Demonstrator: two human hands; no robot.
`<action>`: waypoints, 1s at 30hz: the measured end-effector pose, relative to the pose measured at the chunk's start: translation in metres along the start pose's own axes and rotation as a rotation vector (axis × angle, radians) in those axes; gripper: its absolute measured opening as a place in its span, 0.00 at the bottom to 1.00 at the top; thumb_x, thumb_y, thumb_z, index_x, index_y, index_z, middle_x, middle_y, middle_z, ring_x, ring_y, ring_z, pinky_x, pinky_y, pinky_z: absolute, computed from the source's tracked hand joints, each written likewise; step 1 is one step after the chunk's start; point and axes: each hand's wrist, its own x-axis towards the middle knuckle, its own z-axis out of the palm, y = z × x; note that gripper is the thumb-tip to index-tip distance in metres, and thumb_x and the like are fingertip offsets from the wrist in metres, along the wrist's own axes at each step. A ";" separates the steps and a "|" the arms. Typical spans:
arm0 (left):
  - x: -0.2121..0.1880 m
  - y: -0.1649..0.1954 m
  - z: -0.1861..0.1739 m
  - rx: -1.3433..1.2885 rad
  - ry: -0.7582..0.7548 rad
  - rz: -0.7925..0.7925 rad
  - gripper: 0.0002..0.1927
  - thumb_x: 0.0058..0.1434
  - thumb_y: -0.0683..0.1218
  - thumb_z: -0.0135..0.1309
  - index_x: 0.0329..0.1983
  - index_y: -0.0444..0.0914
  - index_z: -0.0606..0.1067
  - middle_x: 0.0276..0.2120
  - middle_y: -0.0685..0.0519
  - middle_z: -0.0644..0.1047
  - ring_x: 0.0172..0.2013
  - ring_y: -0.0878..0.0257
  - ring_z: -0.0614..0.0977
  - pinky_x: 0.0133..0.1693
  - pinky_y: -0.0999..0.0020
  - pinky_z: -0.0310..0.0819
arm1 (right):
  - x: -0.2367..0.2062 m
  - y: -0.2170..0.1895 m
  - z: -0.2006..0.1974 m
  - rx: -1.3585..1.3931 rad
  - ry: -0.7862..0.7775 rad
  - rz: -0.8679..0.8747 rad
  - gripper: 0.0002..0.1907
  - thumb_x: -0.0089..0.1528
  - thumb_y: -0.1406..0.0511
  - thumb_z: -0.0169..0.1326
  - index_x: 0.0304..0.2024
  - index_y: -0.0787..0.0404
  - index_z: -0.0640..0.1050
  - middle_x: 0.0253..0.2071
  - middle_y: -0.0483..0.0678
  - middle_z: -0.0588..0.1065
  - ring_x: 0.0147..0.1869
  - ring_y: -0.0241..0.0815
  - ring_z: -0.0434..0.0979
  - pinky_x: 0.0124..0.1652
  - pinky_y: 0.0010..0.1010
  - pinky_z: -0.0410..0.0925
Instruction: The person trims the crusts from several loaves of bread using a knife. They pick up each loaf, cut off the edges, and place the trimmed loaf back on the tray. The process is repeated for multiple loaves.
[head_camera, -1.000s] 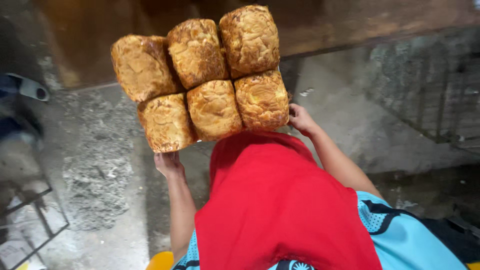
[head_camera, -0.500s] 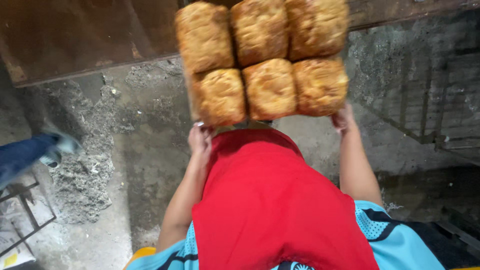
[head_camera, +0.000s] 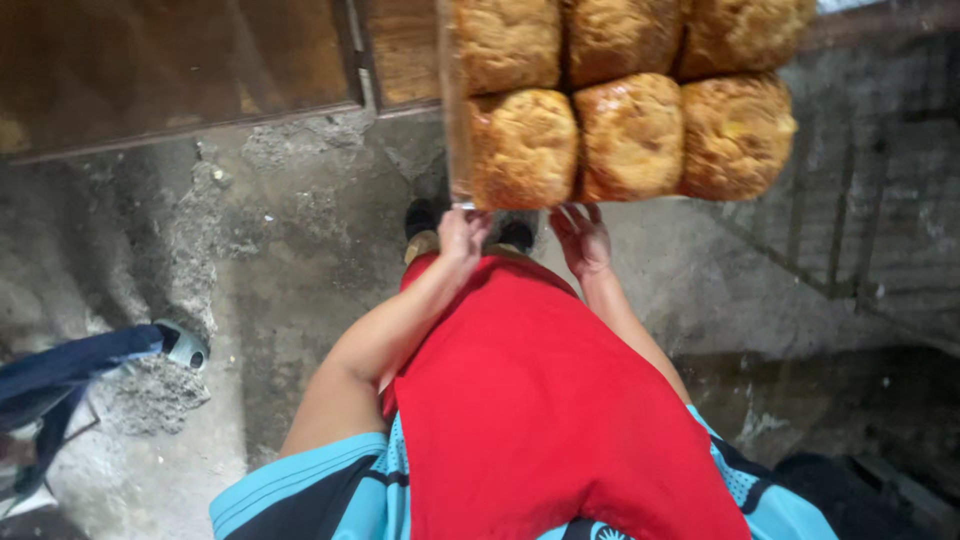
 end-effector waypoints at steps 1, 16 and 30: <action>0.001 -0.002 0.002 -0.001 -0.025 0.005 0.15 0.75 0.52 0.38 0.51 0.36 0.67 0.44 0.44 0.77 0.45 0.49 0.83 0.49 0.49 0.80 | 0.004 0.001 0.003 -0.044 0.076 -0.007 0.19 0.68 0.70 0.48 0.60 0.51 0.65 0.58 0.57 0.71 0.61 0.62 0.75 0.60 0.58 0.69; 0.146 0.269 0.068 0.260 -0.165 0.167 0.14 0.67 0.43 0.52 0.54 0.34 0.74 0.41 0.49 0.82 0.37 0.62 0.85 0.38 0.65 0.80 | 0.044 -0.014 0.032 -0.170 0.177 -0.186 0.26 0.73 0.57 0.42 0.71 0.60 0.66 0.71 0.56 0.68 0.69 0.57 0.73 0.63 0.52 0.71; 0.214 0.281 0.155 -0.033 0.460 0.253 0.16 0.59 0.43 0.57 0.49 0.31 0.73 0.39 0.45 0.80 0.35 0.52 0.85 0.28 0.56 0.80 | 0.049 -0.098 0.016 -0.501 0.322 -0.282 0.24 0.72 0.66 0.49 0.70 0.65 0.66 0.67 0.57 0.71 0.66 0.54 0.76 0.61 0.49 0.74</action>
